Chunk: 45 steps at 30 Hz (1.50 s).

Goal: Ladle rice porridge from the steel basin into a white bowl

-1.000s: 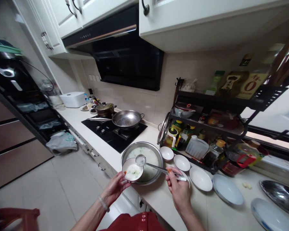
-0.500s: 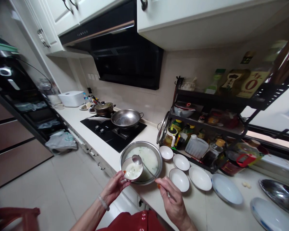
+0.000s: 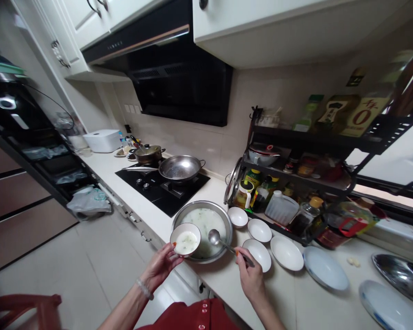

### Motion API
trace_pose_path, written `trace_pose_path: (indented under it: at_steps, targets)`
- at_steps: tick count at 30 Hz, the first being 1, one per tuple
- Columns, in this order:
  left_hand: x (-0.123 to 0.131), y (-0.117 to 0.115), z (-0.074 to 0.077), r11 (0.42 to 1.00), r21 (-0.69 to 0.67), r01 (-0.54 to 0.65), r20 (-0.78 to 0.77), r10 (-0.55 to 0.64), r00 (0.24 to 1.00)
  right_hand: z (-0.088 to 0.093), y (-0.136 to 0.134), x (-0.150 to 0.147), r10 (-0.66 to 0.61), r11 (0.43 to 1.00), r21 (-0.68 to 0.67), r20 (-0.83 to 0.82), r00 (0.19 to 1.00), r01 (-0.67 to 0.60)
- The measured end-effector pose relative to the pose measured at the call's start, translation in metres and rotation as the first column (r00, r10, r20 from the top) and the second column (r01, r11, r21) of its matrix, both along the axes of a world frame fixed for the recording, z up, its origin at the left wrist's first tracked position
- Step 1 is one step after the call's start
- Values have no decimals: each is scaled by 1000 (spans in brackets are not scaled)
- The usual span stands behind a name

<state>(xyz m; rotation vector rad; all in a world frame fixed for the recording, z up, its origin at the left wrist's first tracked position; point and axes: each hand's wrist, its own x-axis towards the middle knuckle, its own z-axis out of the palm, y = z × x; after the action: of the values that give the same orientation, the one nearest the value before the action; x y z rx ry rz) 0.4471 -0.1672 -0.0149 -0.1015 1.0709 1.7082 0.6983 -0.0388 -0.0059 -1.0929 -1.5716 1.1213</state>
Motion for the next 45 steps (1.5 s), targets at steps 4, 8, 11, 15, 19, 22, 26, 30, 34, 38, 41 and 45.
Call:
trace_pose_path:
  at_steps: [4,8,11,15,19,22,26,30,34,38,41,45]
  targets:
    - [-1,-2,3,1000,-14,5,-8,-5,1000,0,-6,-3,40,999,8,8,999,-40]
    - [-2,-2,5,1000,-22,3,-14,-3,1000,-7,-8,-4,61,998,-22,14,998,-60]
    - [-2,-3,7,1000,-23,1,-20,-1,1000,-16,-4,-3,18,995,-96,-2,1000,-18]
    - [-3,-4,9,1000,-28,1,-27,-2,1000,-24,5,0,-98,969,-232,-59,993,81]
    - [-4,-6,10,999,-32,-5,-19,4,1000,-19,7,1,-154,952,-281,-97,983,121]
    - [-4,-6,10,1000,-26,5,-19,-5,1000,-11,6,-1,-169,948,-289,-115,979,130]
    - [-4,-5,8,1000,-28,5,-21,-5,1000,-2,2,-5,-228,929,-328,-143,963,171]
    - [-5,-6,5,1000,-22,13,-21,-13,1000,4,0,-6,-259,920,-343,-161,952,192]
    - [-6,-7,3,1000,-20,11,-21,-11,1000,6,-1,-6,-267,919,-341,-170,949,197]
    - [-6,-7,3,1000,-18,15,-23,-16,1000,9,-2,-7,-269,919,-342,-183,946,195]
    - [-6,-7,3,1000,-19,8,-19,-8,1000,13,-1,-9,-273,911,-363,-179,945,195]
    - [-6,-7,3,1000,-31,1,-18,-2,1000,17,-2,-10,-279,904,-379,-172,945,198]
